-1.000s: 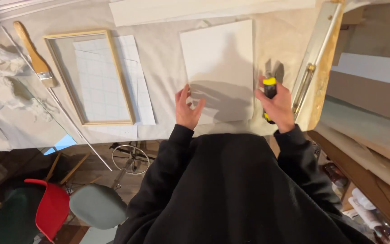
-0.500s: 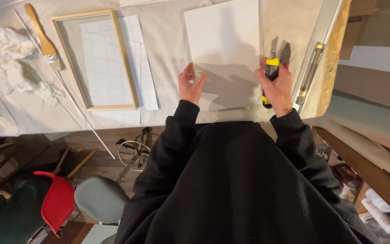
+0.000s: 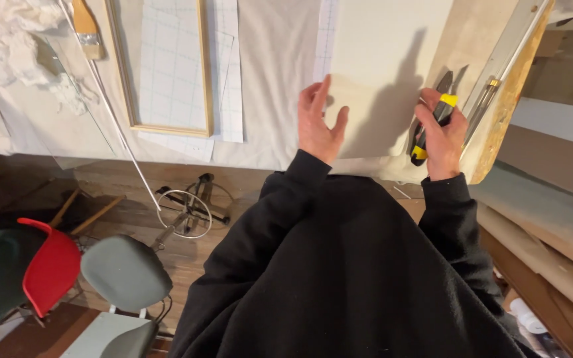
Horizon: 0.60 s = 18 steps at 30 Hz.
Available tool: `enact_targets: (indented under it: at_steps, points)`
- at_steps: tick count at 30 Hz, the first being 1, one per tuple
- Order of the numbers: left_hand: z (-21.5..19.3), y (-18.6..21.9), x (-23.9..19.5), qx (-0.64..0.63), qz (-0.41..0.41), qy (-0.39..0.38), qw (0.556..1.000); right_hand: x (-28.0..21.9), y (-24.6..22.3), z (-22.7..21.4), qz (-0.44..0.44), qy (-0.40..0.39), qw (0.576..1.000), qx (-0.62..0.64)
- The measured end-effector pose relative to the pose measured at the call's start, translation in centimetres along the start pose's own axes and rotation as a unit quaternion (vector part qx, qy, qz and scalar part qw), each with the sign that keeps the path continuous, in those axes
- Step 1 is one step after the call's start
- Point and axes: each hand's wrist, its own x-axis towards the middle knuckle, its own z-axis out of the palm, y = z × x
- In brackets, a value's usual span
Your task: Assembling a picture frame, fitting spacers, cleaning with a brush, and preparing artwork.
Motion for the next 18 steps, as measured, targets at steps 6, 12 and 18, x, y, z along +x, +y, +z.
enact_targets:
  at_steps: [6,12,18]
  points:
    - [0.6,6.6,-2.0,-0.002,0.112,-0.008,0.994,-1.1,-0.9,-2.3,0.019,0.007,0.997,0.070]
    - [-0.8,11.3,-3.5,-0.001,0.239,-0.031,0.971,-1.5,-0.3,-4.7,0.023,0.006,0.976,0.218]
    - [-2.7,12.3,-5.2,0.087,0.384,-0.006,0.919,-2.3,-3.5,-1.5,-0.030,-0.022,0.953,0.302]
